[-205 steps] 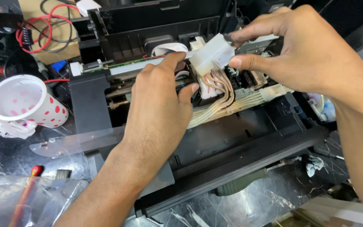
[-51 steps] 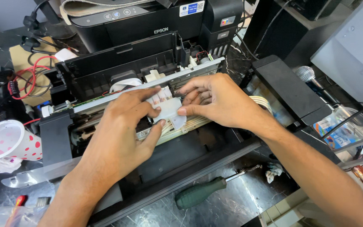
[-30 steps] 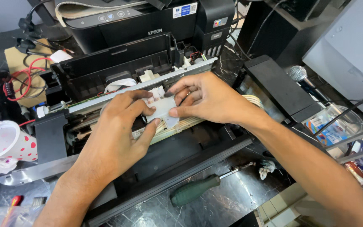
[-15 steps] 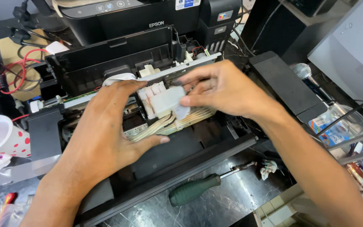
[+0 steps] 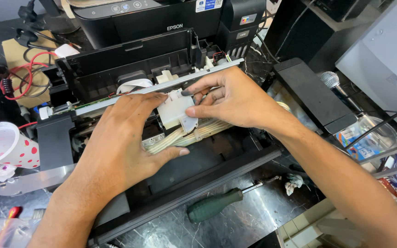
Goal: The person works inside an open Epson printer, manipulating internal wiring and components. They handle a bundle of flat ribbon cables and a white plastic housing, repeatedly adjusting and repositioning them within the printer's mechanism.
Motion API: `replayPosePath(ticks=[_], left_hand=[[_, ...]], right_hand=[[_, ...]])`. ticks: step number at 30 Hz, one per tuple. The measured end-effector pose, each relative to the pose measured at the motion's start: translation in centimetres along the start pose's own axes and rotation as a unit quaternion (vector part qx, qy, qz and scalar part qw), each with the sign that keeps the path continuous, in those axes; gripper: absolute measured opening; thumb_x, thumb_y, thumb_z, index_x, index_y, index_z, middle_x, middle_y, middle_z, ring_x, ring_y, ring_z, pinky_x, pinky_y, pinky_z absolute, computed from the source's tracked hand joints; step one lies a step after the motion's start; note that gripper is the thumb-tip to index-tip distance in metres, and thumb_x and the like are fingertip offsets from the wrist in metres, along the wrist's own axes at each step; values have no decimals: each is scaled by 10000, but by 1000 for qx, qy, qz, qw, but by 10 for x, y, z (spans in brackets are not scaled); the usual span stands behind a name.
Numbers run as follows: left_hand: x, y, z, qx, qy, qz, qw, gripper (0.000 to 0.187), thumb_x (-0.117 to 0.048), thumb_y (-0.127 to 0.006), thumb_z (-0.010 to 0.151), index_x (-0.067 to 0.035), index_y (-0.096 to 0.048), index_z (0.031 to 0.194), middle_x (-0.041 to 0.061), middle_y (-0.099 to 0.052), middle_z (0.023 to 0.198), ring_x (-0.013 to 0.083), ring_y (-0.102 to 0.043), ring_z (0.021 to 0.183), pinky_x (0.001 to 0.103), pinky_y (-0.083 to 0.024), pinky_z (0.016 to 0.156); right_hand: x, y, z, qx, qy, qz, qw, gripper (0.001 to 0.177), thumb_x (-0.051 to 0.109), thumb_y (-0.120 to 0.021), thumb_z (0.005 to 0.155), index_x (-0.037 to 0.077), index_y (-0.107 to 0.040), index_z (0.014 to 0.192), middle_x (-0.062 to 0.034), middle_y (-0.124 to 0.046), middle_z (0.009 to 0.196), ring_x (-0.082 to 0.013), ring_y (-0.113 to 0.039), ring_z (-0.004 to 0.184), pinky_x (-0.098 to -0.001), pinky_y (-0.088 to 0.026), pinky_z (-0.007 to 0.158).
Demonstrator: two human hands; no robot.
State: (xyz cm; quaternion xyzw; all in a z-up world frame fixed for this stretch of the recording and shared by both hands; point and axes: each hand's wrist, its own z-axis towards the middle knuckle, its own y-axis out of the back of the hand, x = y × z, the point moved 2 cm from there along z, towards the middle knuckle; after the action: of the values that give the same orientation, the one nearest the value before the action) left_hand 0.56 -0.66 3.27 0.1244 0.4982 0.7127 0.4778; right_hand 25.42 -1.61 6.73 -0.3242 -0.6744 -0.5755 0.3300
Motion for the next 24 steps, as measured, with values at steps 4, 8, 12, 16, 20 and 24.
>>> replayPosePath(ticks=[4,8,12,16,20,24], left_hand=[[1,-1,-1,-10,-13,-15,1000,1006,-586,-1043,757,0,-676,1488,182,-740,1449,409,-665,1330,544,-517,1144],[2,-2,-1,-5,-4,-11,1000,1022,-596,-1040,753,-2,-676,1501,181,-740,1470,406,-656,1349,548,-514,1147],[1,-1,-1,-9,-11,-12,1000,985,-599,-1014,797,5,-681,1500,199,-740,1444,409,-657,1342,549,-514,1152],[-1,0,-1,-1,-14,-9,1000,899,-592,-978,840,-2,-721,1467,181,-741,1403,395,-648,1331,550,-515,1151],[-2,-2,-2,-11,-26,-11,1000,878,-550,-1023,791,-26,-753,1443,173,-740,1394,391,-662,1325,549,-528,1147],[0,-7,-4,-4,-23,-16,1000,904,-517,-1034,791,-37,-734,1496,194,-703,1472,402,-651,1398,572,-515,1179]], right_hand=[[1,2,4,15,-5,-12,1000,592,260,-965,871,71,-855,1421,-12,-869,956,-32,-764,792,-188,-680,830],[7,2,3,6,-19,-42,999,586,300,-975,840,117,-868,1387,-10,-910,1047,-30,-801,811,-180,-691,857],[6,0,4,0,-21,-50,999,579,292,-996,829,123,-875,1370,16,-871,1054,-20,-809,804,-172,-675,824],[1,-1,6,0,-1,-53,999,570,296,-1002,818,117,-881,1346,11,-853,1049,-46,-837,825,-187,-701,817],[-7,-1,11,-5,62,-100,993,507,310,-1038,804,134,-900,1260,32,-869,936,-36,-806,874,-179,-671,862],[-9,-1,13,-8,76,-111,991,469,325,-1033,819,160,-920,1243,48,-866,923,-24,-777,846,-192,-619,770]])
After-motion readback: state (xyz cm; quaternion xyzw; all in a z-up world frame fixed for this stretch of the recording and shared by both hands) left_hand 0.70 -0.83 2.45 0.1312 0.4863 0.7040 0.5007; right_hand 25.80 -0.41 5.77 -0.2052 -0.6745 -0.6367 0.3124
